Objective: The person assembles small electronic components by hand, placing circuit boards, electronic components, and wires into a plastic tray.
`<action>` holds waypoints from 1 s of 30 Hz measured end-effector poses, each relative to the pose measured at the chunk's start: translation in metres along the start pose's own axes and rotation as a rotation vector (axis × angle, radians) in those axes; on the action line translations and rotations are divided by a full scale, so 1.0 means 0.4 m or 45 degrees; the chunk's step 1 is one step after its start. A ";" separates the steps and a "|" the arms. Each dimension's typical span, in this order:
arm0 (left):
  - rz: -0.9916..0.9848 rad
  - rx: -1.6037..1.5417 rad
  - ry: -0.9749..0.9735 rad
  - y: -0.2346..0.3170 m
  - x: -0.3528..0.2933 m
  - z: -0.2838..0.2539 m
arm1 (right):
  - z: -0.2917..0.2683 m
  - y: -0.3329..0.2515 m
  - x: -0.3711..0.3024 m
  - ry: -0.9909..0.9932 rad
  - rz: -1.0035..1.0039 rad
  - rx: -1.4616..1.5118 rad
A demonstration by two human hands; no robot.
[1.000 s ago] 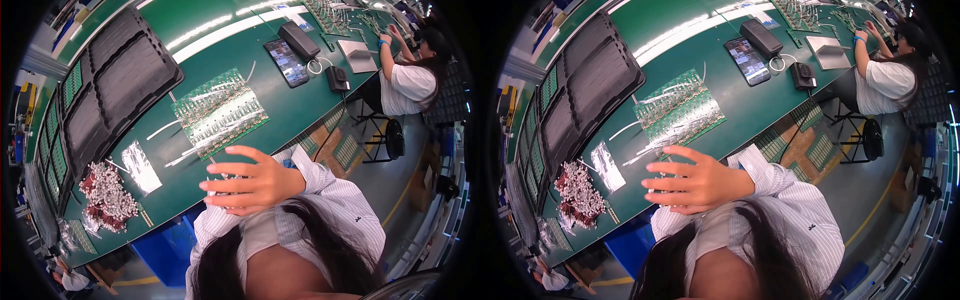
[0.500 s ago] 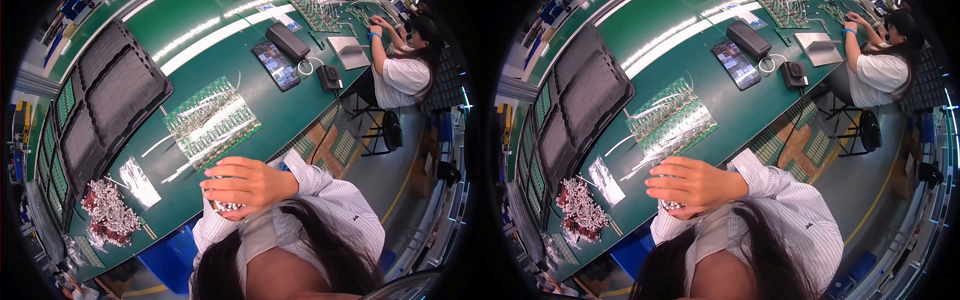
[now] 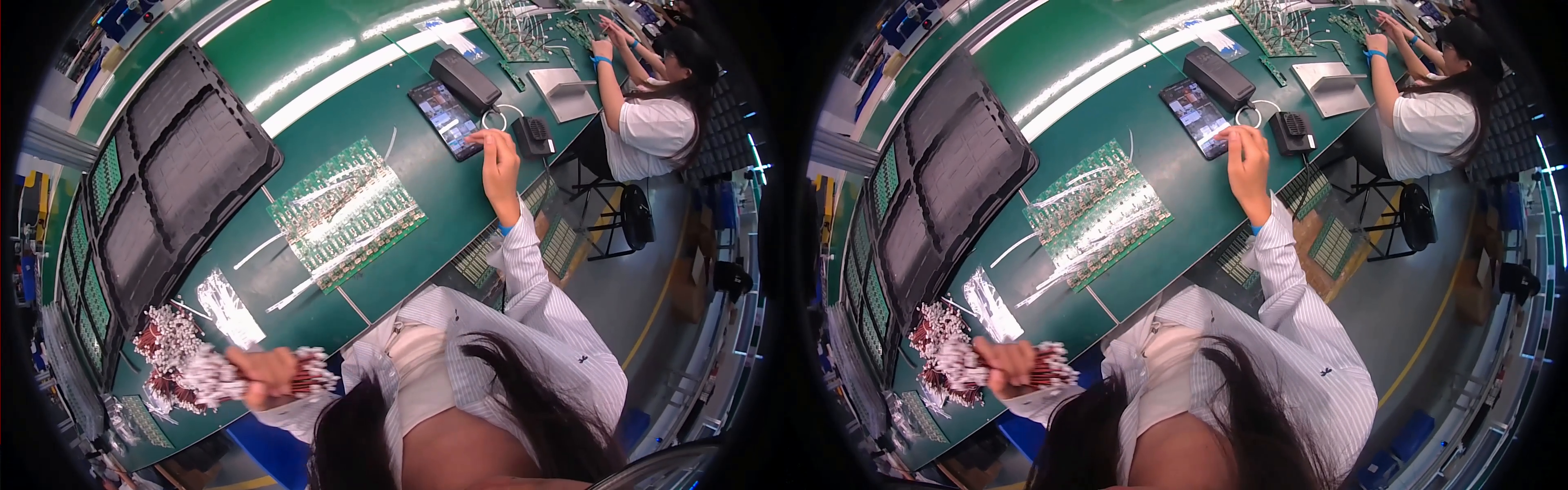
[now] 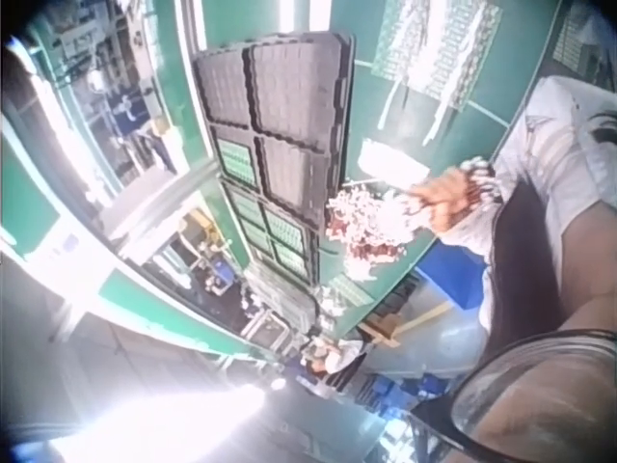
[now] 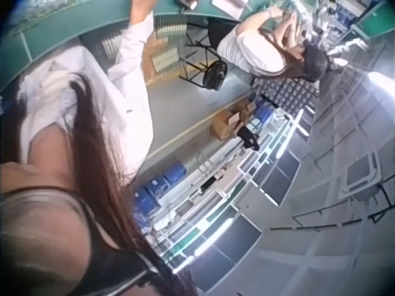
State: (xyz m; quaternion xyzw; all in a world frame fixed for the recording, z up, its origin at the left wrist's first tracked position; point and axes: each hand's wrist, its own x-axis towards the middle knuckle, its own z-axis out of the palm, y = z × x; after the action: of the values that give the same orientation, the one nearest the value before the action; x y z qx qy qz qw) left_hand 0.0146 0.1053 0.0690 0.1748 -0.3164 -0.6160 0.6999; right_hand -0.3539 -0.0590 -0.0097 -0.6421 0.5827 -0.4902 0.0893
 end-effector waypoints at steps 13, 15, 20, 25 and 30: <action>-0.041 -0.316 -0.018 0.041 0.177 -0.290 | 0.015 0.065 0.024 0.037 -0.132 -0.363; -0.066 -0.329 0.000 0.030 0.174 -0.298 | 0.018 0.067 0.027 0.014 -0.089 -0.312; -0.101 -0.242 0.020 0.002 0.169 -0.309 | 0.030 0.050 0.030 0.033 -0.181 -0.436; -0.092 -0.268 0.113 -0.010 0.170 -0.308 | 0.024 0.056 0.029 0.048 -0.154 -0.404; -0.102 -0.271 0.109 -0.007 0.168 -0.305 | 0.022 0.016 0.027 0.027 -0.059 -0.489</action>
State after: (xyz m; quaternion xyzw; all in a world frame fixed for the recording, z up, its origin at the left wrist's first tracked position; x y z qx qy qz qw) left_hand 0.0956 0.0218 -0.0074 0.1382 -0.2118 -0.6656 0.7021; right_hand -0.3535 -0.0739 -0.0130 -0.6553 0.6516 -0.3786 -0.0525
